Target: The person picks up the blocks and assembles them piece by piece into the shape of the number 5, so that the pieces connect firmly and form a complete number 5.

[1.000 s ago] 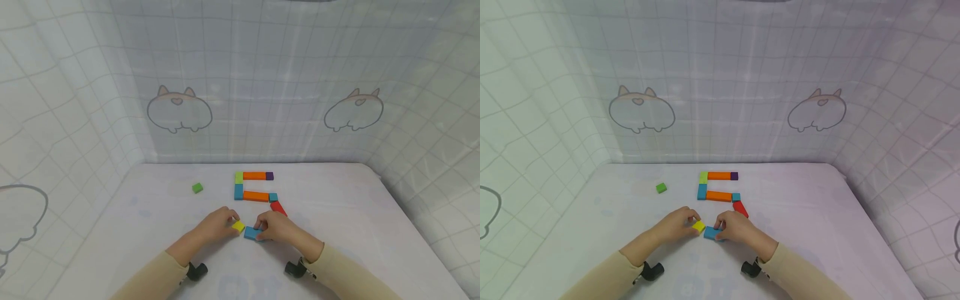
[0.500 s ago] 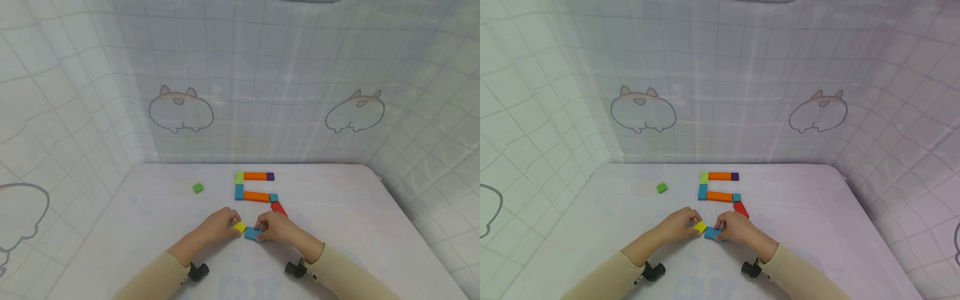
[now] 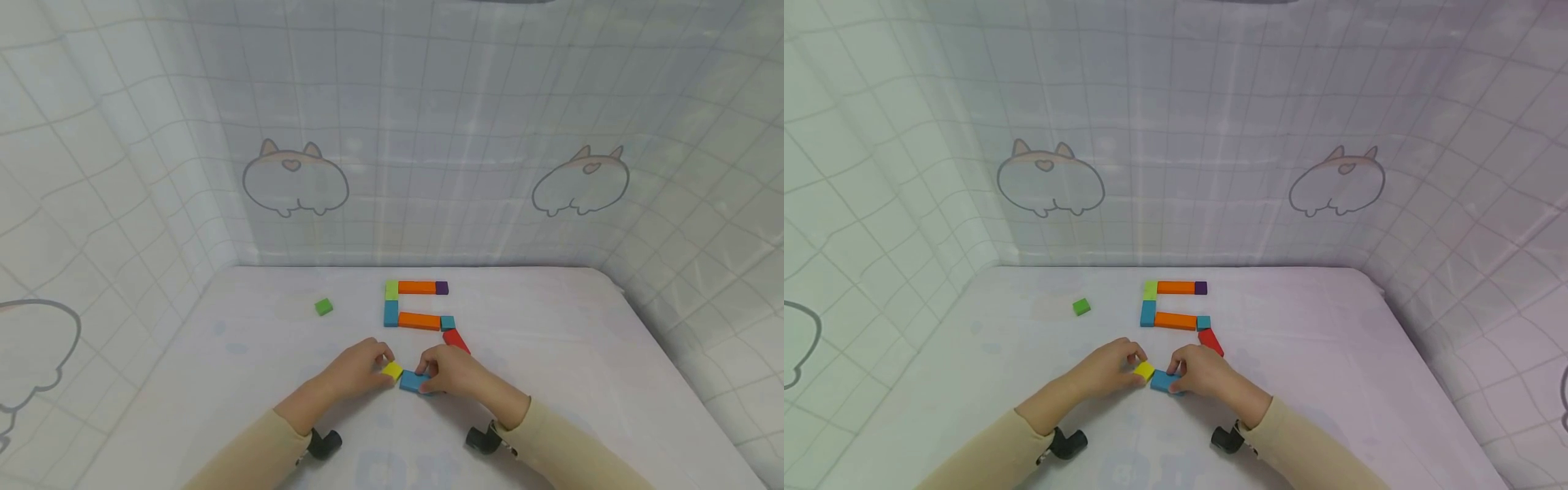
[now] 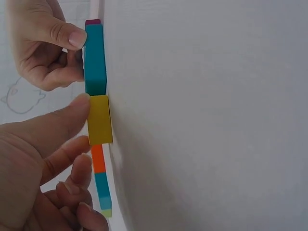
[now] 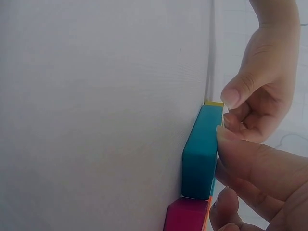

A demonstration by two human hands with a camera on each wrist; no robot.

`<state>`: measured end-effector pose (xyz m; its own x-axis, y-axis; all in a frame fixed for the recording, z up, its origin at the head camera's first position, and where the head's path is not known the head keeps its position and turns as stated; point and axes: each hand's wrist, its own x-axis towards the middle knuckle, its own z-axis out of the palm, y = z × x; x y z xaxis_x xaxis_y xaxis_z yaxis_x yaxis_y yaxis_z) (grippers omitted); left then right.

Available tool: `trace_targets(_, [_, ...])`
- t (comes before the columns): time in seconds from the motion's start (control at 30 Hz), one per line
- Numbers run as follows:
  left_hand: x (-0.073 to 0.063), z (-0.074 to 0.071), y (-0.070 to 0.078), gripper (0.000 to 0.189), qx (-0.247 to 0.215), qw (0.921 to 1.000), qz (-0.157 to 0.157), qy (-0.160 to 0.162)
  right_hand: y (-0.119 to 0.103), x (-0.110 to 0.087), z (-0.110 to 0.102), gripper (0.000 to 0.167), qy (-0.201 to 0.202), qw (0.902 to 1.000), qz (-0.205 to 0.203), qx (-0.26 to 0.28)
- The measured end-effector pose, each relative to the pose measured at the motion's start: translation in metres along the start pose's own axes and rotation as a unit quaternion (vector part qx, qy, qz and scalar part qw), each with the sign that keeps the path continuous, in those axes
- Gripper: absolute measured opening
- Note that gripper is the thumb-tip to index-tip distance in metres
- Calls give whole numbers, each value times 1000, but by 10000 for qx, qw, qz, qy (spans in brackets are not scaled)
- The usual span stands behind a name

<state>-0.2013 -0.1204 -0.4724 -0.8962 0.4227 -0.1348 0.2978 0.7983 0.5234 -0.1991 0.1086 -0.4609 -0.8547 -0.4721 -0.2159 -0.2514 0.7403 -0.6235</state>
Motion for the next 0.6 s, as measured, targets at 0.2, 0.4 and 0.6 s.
trace_targets(0.2, [-2,-7,2,33,-86,9998,-182,26,0,1,-1,17,8,10000,-26,-18])
trace_targets(0.4, [-1,-18,-6,29,-186,9989,-366,228,0,1,-1,17,-38,10000,36,-22])
trace_targets(0.6, [-1,-30,-19,28,-195,9967,-564,549,1,1,-2,18,-48,9999,85,-28])
